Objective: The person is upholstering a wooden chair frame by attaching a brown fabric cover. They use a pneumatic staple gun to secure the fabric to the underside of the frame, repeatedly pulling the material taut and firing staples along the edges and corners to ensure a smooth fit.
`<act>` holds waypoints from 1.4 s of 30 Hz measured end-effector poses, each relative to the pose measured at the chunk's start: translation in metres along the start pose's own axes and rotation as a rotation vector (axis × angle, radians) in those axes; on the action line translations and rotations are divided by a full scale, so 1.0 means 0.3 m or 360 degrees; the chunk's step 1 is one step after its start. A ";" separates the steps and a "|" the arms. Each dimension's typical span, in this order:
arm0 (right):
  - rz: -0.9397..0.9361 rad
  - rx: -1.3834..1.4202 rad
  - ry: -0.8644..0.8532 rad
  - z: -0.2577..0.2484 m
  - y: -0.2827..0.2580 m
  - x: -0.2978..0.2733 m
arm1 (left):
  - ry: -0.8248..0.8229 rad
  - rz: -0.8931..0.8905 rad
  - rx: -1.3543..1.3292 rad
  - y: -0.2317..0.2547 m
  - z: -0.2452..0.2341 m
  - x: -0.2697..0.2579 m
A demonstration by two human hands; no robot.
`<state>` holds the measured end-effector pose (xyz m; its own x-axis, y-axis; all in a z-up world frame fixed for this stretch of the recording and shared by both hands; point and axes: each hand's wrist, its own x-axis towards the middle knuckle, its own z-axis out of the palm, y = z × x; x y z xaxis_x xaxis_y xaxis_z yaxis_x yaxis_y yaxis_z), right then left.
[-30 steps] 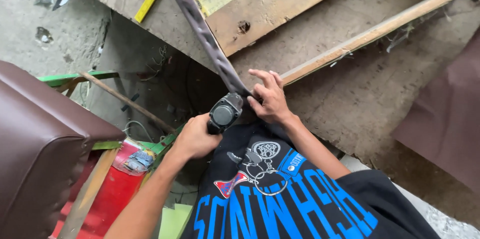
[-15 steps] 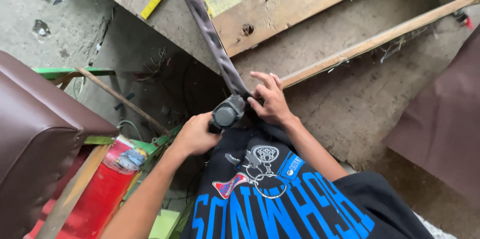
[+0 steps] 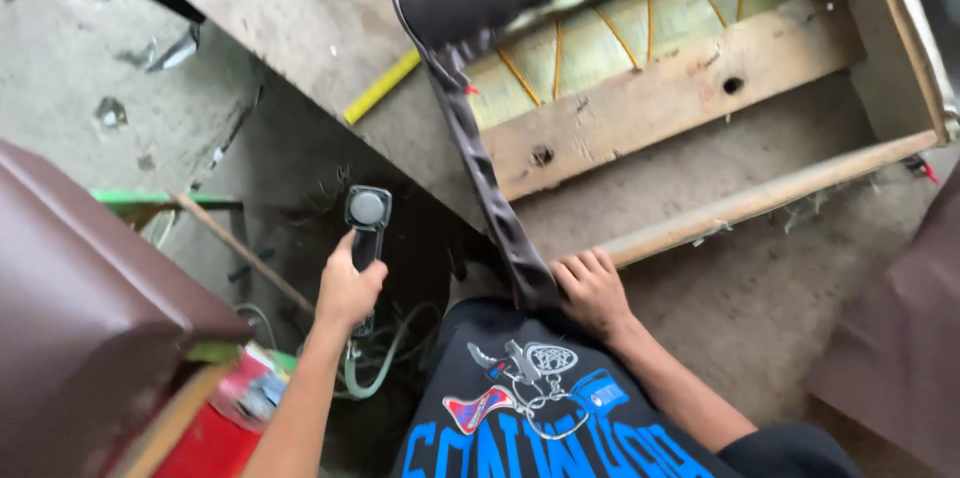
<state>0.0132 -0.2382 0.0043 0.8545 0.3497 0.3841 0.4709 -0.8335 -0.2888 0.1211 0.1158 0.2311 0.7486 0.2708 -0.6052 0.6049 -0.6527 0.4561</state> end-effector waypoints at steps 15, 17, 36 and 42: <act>0.0778 0.0328 -0.0008 -0.046 -0.325 0.600 | 0.0271 0.0606 0.0643 0.340 -0.167 1.135; 0.0979 0.0269 0.0381 -0.173 -0.276 0.609 | 0.0317 0.0641 0.0654 0.365 -0.112 1.258; 0.2735 0.0011 -0.0526 -0.780 0.933 0.092 | -0.0360 0.0575 -0.0707 0.497 0.235 0.697; 0.2613 -0.0270 -0.0376 -0.811 0.802 0.058 | -0.0321 0.0471 -0.0704 0.464 0.200 0.779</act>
<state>0.0881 -0.5368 0.1548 0.4033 -0.8466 -0.3474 -0.9147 -0.3840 -0.1261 0.3640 0.0456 0.1141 0.8631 -0.0476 -0.5028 0.4657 -0.3099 0.8289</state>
